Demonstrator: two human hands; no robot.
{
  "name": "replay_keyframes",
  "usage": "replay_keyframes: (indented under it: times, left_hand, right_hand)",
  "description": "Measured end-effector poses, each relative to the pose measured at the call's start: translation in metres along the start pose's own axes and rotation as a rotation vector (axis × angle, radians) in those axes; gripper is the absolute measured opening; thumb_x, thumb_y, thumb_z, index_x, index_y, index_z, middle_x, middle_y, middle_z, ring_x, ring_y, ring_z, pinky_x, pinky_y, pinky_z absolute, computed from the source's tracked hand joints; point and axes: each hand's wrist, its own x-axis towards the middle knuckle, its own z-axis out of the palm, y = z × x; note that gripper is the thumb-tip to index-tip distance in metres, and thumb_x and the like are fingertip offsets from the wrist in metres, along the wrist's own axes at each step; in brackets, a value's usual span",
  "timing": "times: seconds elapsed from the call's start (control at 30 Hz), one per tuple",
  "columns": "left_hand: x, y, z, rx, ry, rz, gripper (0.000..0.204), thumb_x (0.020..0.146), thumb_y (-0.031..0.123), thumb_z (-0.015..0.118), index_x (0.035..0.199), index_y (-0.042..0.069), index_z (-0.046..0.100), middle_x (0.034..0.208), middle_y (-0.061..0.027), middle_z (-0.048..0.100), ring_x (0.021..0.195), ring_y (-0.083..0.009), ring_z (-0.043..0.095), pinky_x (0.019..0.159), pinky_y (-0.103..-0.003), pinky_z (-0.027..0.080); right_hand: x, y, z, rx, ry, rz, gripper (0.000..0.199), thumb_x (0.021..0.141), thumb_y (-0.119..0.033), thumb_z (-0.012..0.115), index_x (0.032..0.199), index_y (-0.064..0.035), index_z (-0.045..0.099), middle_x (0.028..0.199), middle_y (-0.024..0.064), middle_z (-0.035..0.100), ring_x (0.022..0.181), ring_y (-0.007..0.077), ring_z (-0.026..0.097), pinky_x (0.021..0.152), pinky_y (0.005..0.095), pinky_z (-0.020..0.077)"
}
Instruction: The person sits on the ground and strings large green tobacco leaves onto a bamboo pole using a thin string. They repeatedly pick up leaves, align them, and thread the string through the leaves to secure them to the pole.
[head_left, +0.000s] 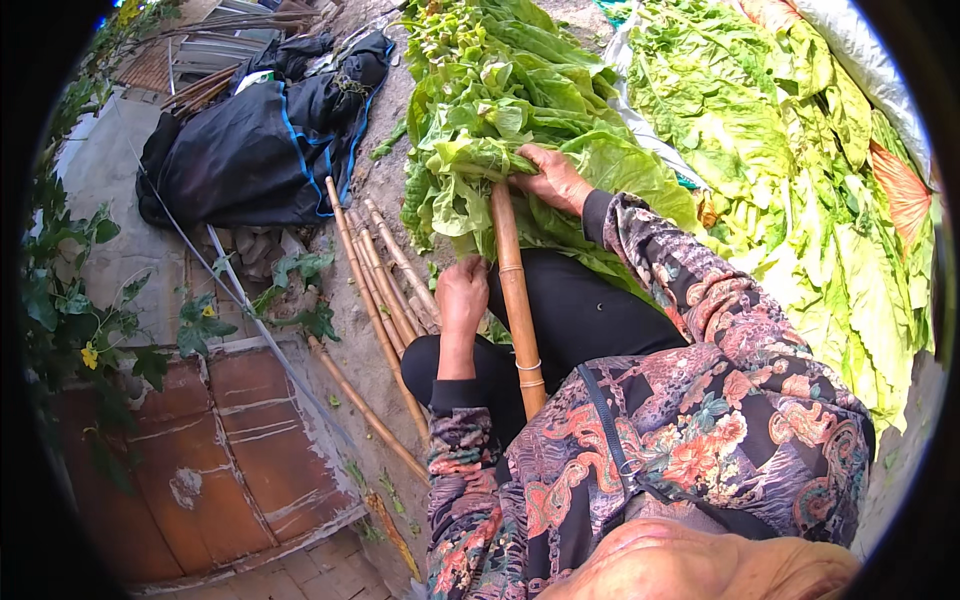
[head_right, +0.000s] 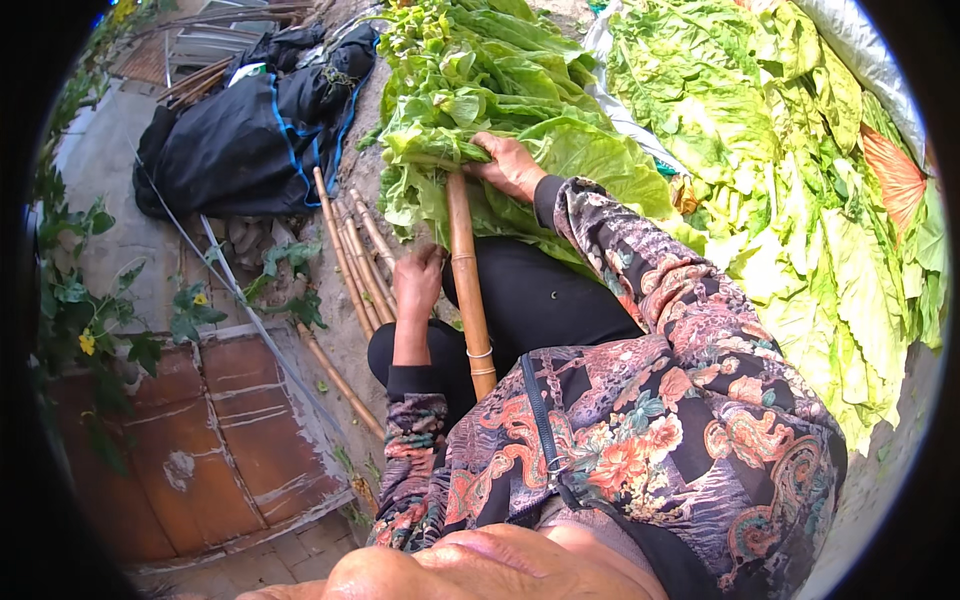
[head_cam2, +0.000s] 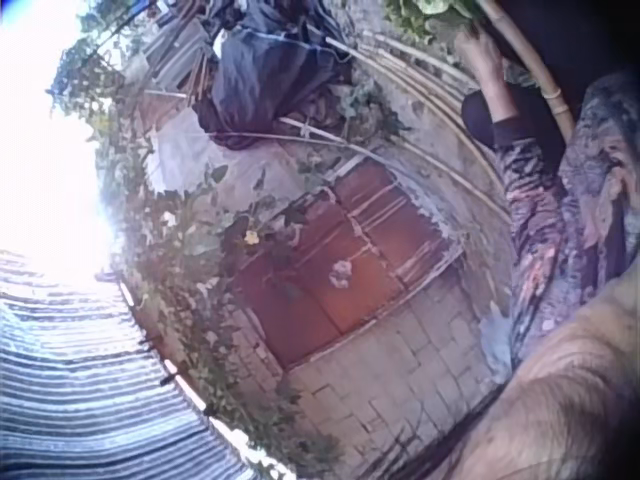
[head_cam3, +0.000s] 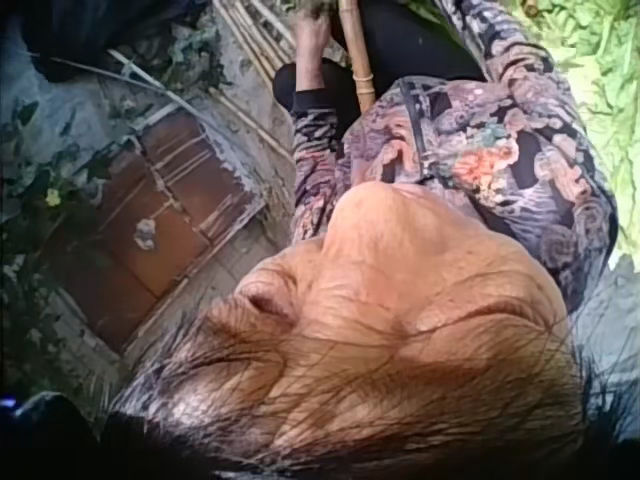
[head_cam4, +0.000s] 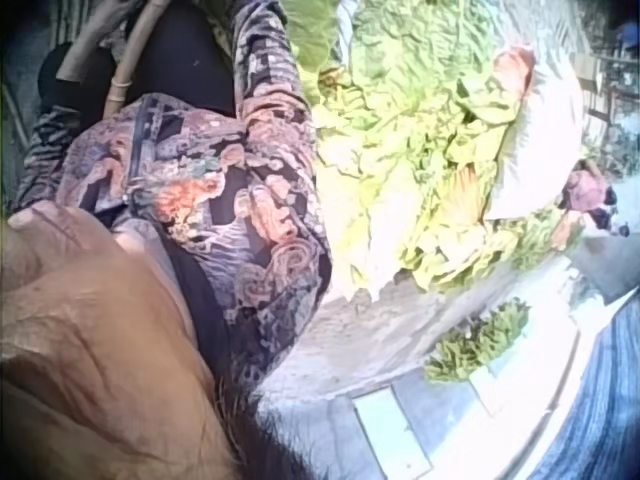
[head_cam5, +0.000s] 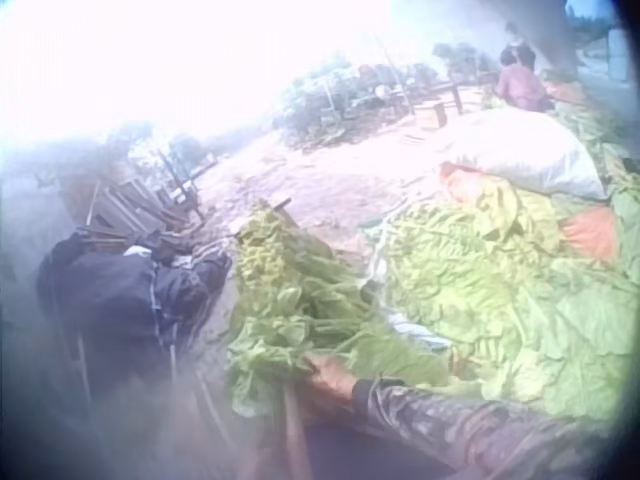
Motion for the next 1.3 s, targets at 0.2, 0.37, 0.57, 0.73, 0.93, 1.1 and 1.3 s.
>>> replay_keyframes:
  times: [0.2, 0.37, 0.57, 0.73, 0.93, 1.1, 1.3]
  left_hand:
    - [-0.116, 0.020, 0.006, -0.343, 0.006, -0.086, 0.027, 0.094, 0.019, 0.050, 0.101, -0.004, 0.062, 0.067, -0.0156, 0.064, 0.065, -0.0207, 0.067, 0.059, -0.033, 0.050]
    - [-0.139, 0.038, 0.003, -0.952, -0.423, -0.374, 0.066, 0.076, 0.022, 0.074, 0.126, -0.001, 0.038, 0.081, -0.0052, 0.054, 0.067, -0.0138, 0.058, 0.061, -0.026, 0.049]
    - [-0.133, -0.019, -0.030, -1.127, -0.324, -0.396, 0.076, 0.064, 0.021, 0.077, 0.127, -0.002, 0.041, 0.071, -0.0041, 0.054, 0.055, -0.0100, 0.052, 0.051, -0.021, 0.045]
    - [-0.114, -0.077, -0.075, -1.240, -0.399, -0.391, 0.074, 0.069, 0.012, 0.070, 0.132, -0.002, 0.034, 0.069, -0.0047, 0.049, 0.053, -0.0099, 0.048, 0.049, -0.020, 0.041]
    - [-0.181, -0.079, -0.094, -1.166, -0.422, -0.523, 0.063, 0.074, 0.013, 0.067, 0.128, 0.003, 0.039, 0.072, -0.0042, 0.047, 0.060, -0.0114, 0.046, 0.054, -0.020, 0.040]
    - [-0.177, -0.034, -0.102, -0.995, -0.364, -0.710, 0.061, 0.074, 0.015, 0.067, 0.128, 0.003, 0.039, 0.075, -0.0046, 0.048, 0.062, -0.0117, 0.046, 0.056, -0.021, 0.040]
    - [-0.144, -0.008, -0.116, -0.842, -0.289, -0.806, 0.060, 0.076, 0.018, 0.067, 0.127, 0.002, 0.040, 0.079, -0.0050, 0.048, 0.066, -0.0121, 0.047, 0.059, -0.022, 0.041]
  right_hand:
    - [-0.068, -0.020, -0.041, -0.424, -0.043, -0.363, 0.080, 0.075, -0.044, 0.071, 0.138, -0.0118, 0.036, 0.140, 0.0117, 0.039, 0.127, 0.0351, 0.039, 0.104, 0.0475, 0.0300]
    - [-0.259, 0.008, -0.143, -0.606, 0.031, 0.146, 0.041, 0.083, -0.024, 0.063, 0.119, -0.0067, 0.052, 0.117, 0.0135, 0.056, 0.110, 0.0320, 0.052, 0.094, 0.0422, 0.0398]
    - [-0.584, -0.024, -0.160, -0.493, -0.243, 1.140, 0.042, 0.089, -0.033, 0.058, 0.117, -0.0016, 0.053, 0.107, 0.0175, 0.061, 0.095, 0.0324, 0.061, 0.080, 0.0395, 0.0485]
    - [-0.656, -0.128, -0.086, -0.250, -0.266, 1.606, 0.045, 0.089, -0.034, 0.057, 0.118, -0.0015, 0.052, 0.109, 0.0176, 0.060, 0.095, 0.0318, 0.061, 0.080, 0.0392, 0.0487]
    - [-0.579, -0.179, -0.053, -0.104, -0.176, 1.586, 0.047, 0.089, -0.037, 0.056, 0.120, -0.0013, 0.051, 0.110, 0.0177, 0.060, 0.095, 0.0311, 0.061, 0.080, 0.0389, 0.0489]
    - [-0.521, -0.196, -0.051, -0.033, -0.104, 1.602, 0.049, 0.089, -0.038, 0.055, 0.121, -0.0012, 0.051, 0.112, 0.0178, 0.060, 0.095, 0.0305, 0.061, 0.081, 0.0387, 0.0491]
    - [-0.486, -0.206, -0.063, 0.021, -0.135, 1.674, 0.052, 0.090, -0.041, 0.054, 0.123, -0.0010, 0.050, 0.113, 0.0179, 0.060, 0.096, 0.0298, 0.062, 0.081, 0.0384, 0.0494]
